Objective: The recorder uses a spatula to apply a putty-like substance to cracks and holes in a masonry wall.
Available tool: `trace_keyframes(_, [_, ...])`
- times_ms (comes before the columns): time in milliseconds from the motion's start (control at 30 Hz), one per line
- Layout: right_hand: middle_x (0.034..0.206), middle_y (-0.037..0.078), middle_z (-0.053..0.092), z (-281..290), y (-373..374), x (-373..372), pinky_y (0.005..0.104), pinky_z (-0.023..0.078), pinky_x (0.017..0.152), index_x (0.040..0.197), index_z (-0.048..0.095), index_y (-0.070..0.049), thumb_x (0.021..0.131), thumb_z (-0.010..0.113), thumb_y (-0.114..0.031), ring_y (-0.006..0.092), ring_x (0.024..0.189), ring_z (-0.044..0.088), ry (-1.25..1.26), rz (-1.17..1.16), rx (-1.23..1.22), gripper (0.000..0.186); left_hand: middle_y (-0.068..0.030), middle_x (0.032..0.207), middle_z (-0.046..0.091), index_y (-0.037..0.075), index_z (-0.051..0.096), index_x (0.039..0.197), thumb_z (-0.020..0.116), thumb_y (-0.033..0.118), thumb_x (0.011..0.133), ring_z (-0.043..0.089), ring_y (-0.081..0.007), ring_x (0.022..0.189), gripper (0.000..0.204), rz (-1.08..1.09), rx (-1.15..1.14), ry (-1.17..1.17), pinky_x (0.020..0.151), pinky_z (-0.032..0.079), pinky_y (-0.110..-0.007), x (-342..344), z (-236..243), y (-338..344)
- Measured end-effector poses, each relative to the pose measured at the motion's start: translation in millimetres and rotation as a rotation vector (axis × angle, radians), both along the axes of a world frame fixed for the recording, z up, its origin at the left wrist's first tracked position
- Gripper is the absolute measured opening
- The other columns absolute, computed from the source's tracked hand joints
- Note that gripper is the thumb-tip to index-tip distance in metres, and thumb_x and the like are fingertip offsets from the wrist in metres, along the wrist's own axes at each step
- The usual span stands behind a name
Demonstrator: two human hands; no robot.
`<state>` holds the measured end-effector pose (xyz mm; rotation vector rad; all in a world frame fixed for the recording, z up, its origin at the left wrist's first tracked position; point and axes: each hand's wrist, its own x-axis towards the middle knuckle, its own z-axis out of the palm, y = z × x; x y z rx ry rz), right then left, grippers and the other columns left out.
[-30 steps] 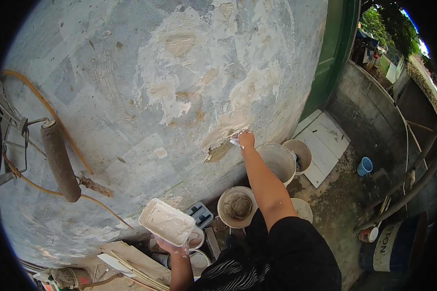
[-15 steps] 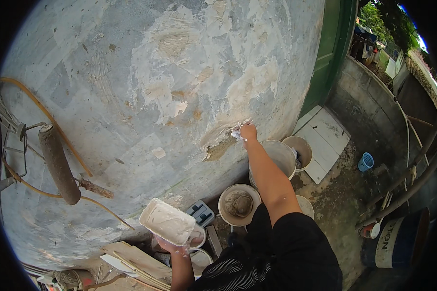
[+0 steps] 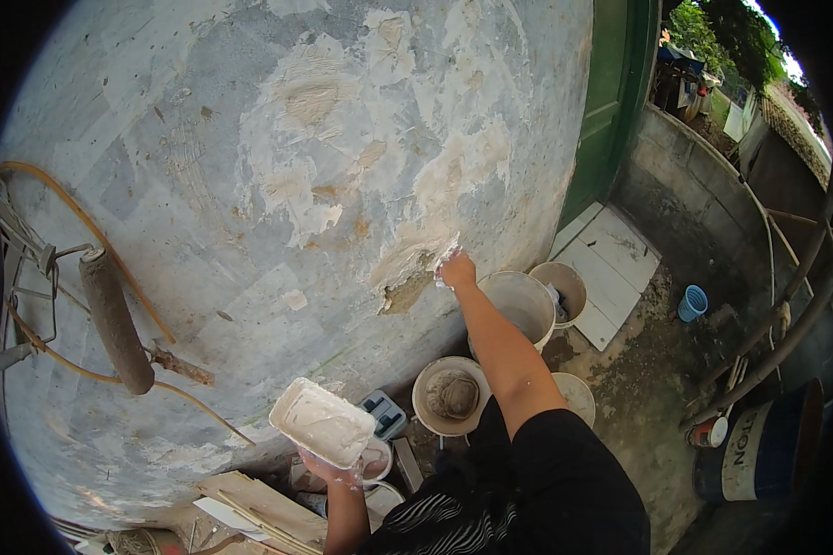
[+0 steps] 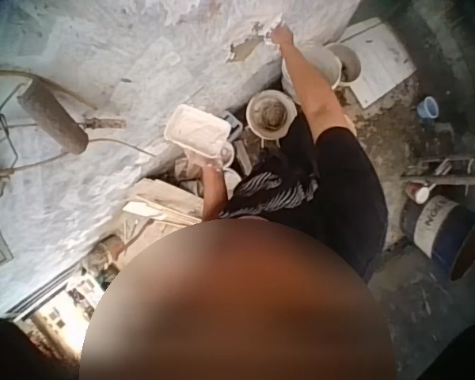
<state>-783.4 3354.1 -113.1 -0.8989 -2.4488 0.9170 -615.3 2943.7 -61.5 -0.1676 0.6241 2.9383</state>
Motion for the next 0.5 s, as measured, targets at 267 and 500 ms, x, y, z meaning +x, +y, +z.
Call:
trace_keyframes(267, [0.096, 0.015, 0.064, 31.2, -78.5, 99.2, 0.0346, 0.049, 0.073, 0.107, 0.056, 0.002, 0.08, 0.057, -0.007, 0.0236, 0.085, 0.064, 0.244, -0.002, -0.601, 0.029, -0.01, 0.136, 0.041, 0.014, 0.035, 0.137, 0.036, 0.056, 0.086, 0.046, -0.0382, 0.118, 0.066, -0.002, -0.015, 0.105, 0.096, 0.039, -0.057, 9.8, 21.7, -2.7])
trace_keyframes(500, [0.097, 0.006, 0.063, 74.1, -144.6, 195.0, 0.0269, 0.05, 0.071, 0.107, 0.057, 0.0, 0.091, 0.053, -0.006, 0.0134, 0.081, 0.061, 0.633, 0.286, -1.278, 0.018, -0.0111, 0.136, 0.041, 0.014, 0.034, 0.138, 0.035, 0.053, 0.088, 0.045, -0.0379, 0.119, 0.063, -0.062, 0.089, 0.126, 0.096, 0.039, -0.057, -1.5, 43.4, 12.4])
